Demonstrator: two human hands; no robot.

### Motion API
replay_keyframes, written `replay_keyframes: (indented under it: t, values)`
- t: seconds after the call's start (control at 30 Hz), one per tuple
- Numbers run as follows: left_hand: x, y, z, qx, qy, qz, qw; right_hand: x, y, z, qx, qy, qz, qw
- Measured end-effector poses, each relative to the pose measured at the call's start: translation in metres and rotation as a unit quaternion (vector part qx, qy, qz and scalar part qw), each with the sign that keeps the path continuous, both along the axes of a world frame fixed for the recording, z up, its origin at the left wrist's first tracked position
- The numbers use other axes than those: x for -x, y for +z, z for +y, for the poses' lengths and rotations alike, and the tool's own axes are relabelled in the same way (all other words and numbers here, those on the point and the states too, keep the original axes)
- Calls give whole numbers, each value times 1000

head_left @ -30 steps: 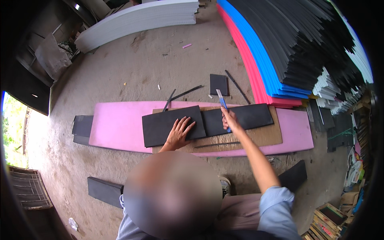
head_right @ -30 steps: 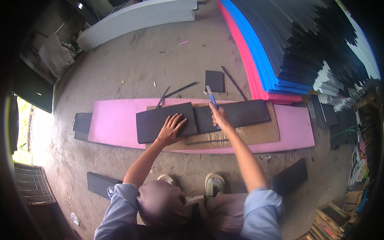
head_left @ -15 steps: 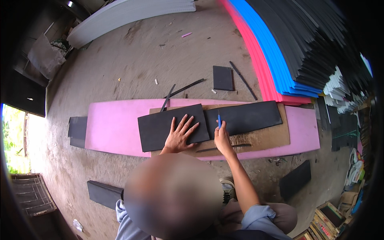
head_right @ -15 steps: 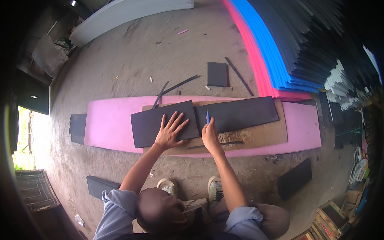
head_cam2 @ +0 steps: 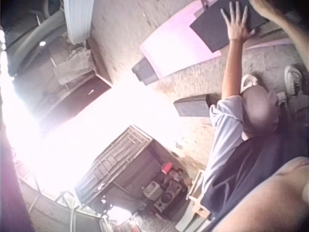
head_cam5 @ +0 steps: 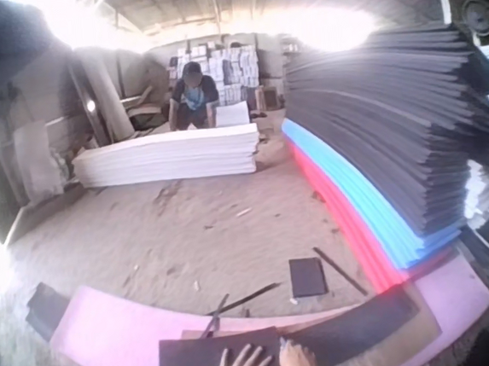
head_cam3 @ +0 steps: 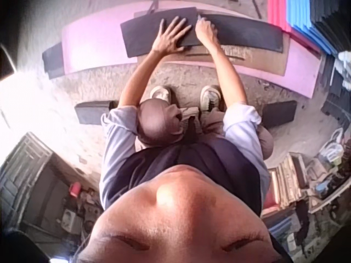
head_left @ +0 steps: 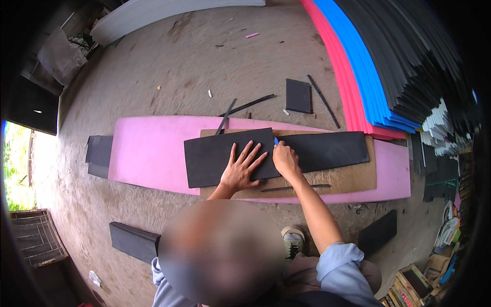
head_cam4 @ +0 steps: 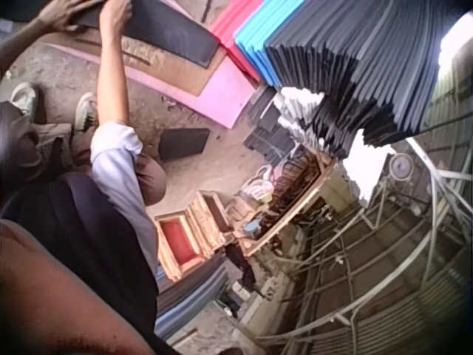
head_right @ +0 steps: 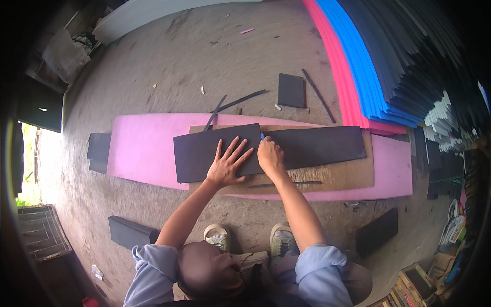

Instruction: The person sits on the floor and uses a utility knife to cut black foam sheets into smaller rectangular pieces on a pink mat. They repeatedly align, cut, and separate the foam pieces, then stack them. The person also retrieves a long foam sheet from a nearby stack and places it on the mat.

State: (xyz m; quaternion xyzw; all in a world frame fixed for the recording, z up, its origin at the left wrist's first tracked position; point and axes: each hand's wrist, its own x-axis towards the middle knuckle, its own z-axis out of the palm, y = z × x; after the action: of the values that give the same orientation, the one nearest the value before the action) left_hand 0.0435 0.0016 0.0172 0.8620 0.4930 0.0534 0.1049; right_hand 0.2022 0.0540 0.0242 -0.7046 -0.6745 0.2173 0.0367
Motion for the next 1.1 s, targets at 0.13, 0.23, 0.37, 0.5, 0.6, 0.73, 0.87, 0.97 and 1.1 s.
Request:
replay_keyframes:
  t: [0.13,0.23,0.37,0.5,0.6,0.73,0.87,0.97,1.1]
  values:
    - [-2,1,0,-11,-5,8,1000,-7,-6,19,107,-7,25,994]
    - [-3,0,-2,-11,-3,22,1000,-2,-1,27,194,-6,5,981]
    - [-4,0,-3,-18,3,20,1000,-8,-9,-10,165,-28,26,986]
    - [-3,0,-6,-27,9,31,999,-18,-6,-66,91,-18,37,995]
    - [-7,1,-7,-33,3,28,999,-28,-12,-94,97,-48,55,993]
    - [-8,1,-8,-30,-1,42,999,-32,-17,-119,102,-67,91,988]
    - [-9,3,-5,-32,-3,55,998,-34,-20,-135,91,-69,74,991]
    - [-8,0,-5,-33,-9,40,999,-45,-8,-126,128,-37,65,989]
    - [-4,-1,-7,-22,2,34,999,-42,20,-98,83,-41,62,994]
